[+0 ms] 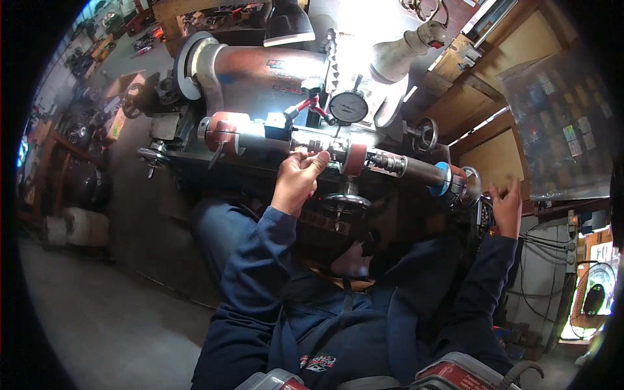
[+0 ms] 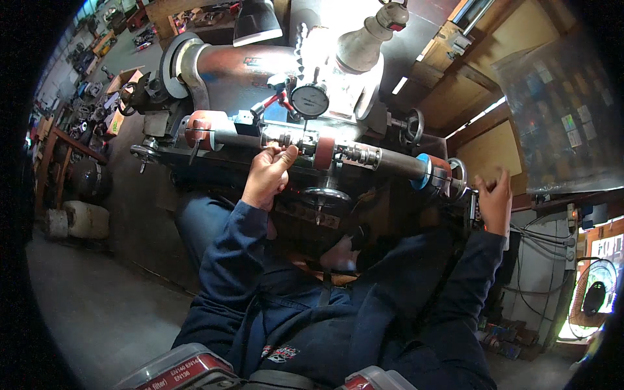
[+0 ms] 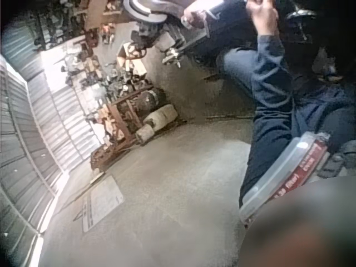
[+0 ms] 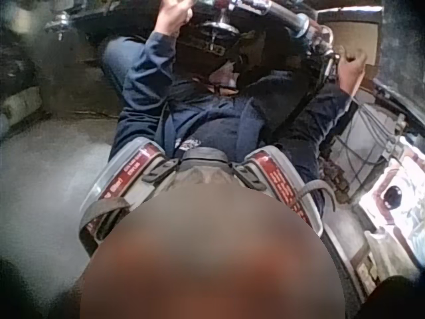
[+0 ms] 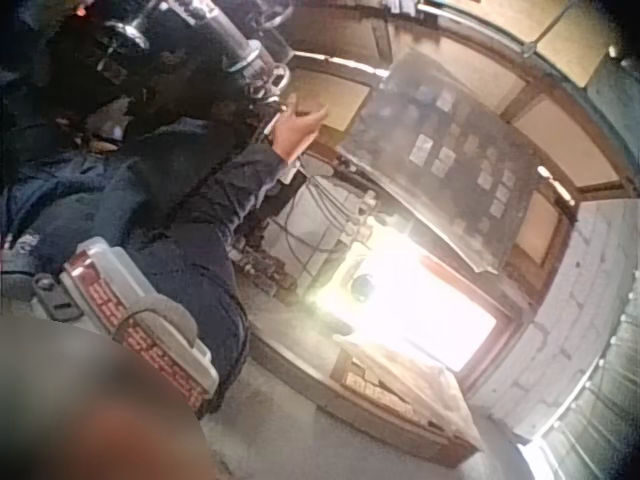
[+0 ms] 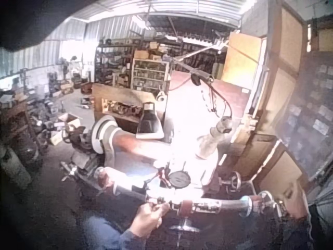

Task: Machining a metal shaft on a lathe using a rotary tool and a dial indicator for precision checking.

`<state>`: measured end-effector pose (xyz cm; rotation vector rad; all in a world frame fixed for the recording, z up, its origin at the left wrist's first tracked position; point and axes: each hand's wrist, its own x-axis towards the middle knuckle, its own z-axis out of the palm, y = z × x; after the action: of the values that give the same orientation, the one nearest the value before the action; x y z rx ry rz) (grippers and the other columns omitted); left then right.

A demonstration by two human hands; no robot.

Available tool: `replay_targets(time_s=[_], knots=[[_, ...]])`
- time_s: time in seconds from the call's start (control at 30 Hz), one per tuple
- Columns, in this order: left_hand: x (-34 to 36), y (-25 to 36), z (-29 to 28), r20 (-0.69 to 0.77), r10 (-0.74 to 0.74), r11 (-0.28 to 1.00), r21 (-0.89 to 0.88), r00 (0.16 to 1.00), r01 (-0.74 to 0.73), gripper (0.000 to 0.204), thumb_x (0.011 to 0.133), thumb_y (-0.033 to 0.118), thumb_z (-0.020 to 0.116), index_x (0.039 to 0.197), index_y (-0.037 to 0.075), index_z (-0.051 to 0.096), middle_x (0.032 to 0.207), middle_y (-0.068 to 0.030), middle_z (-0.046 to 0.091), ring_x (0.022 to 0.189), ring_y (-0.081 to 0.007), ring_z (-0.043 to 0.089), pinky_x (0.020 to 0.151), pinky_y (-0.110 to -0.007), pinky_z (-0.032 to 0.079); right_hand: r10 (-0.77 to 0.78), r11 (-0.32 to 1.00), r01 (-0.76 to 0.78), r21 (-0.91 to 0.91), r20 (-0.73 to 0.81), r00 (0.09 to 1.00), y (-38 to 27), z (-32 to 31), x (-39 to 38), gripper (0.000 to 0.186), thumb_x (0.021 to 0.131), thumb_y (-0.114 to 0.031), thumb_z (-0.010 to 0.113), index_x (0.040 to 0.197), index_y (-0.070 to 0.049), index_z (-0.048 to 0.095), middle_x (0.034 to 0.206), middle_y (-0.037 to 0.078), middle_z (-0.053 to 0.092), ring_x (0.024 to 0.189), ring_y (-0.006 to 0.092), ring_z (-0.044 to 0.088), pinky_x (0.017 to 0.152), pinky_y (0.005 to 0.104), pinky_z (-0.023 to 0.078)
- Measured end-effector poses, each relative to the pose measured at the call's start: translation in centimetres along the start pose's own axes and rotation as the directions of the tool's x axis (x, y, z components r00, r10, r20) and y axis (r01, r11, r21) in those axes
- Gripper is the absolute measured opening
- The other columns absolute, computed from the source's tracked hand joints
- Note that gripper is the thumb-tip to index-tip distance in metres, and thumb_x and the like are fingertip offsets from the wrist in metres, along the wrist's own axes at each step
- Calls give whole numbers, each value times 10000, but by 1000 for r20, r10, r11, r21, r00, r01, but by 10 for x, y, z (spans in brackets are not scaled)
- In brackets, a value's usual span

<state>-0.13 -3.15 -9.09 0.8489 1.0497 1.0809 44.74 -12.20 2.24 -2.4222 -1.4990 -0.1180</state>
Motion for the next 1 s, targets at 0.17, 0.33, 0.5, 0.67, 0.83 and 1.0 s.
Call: replay_targets(time_s=[0.17, 0.33, 0.5, 0.67, 0.83, 1.0], knots=[[-1, -1, 1, 118, 98, 995, -4, 988, -98, 366, 930, 306, 727, 1071, 24, 540, 817, 10, 621, 449, -10, 412, 396, -201, 321, -413, 796, 469, 382, -223, 883, -101, -9, 16, 86, 1001, -71, 525, 1073, -29, 506, 860, 106, 583, 843, 241, 615, 778, 358, 496], [3, -1, 5, 133, 144, 989, -37, 981, -140, 334, 927, 249, 735, 1095, 29, 548, 831, 24, 620, 463, -9, 415, 407, -199, 316, -681, 556, 512, 655, 4, 733, -196, 28, 14, 56, 917, -42, 652, 951, 1, 641, 860, 118, 687, 809, 164, 655, 748, 308, 507], [6, 2, 1, 228, 176, 983, -94, 958, -158, 290, 920, 205, 742, 1086, 39, 573, 762, 46, 590, 472, -8, 408, 417, -192, 303, -690, 589, 439, 678, 140, 710, -228, 63, 13, 88, 899, -42, 675, 958, 23, 658, 858, 139, 668, 783, 185, 644, 745, 324, 502], [6, 2, -1, 226, 78, 989, -138, 971, -47, 243, 894, 64, 724, 1108, -8, 637, 954, -30, 687, 754, -64, 588, 636, -233, 461, -725, 559, 442, 702, 155, 671, -226, 75, 13, 98, 892, -31, 675, 965, 33, 675, 880, 140, 664, 815, 208, 643, 766, 327, 500], [5, 2, -1, 210, 77, 991, -127, 975, -51, 274, 882, 55, 732, 1123, -18, 624, 994, -51, 690, 816, -92, 618, 704, -246, 492, -725, 585, 462, 667, 175, 666, -228, 75, 12, 102, 883, -32, 674, 963, 30, 682, 908, 148, 669, 830, 230, 645, 774, 341, 502], [7, 0, -1, 198, 82, 991, -123, 977, -58, 308, 878, 67, 748, 1141, -21, 613, 1052, -71, 686, 921, -123, 633, 813, -266, 509, -769, 553, 527, 646, 151, 621, -232, 71, 14, 115, 859, -36, 682, 953, 29, 689, 906, 169, 679, 821, 262, 657, 762, 357, 504]])
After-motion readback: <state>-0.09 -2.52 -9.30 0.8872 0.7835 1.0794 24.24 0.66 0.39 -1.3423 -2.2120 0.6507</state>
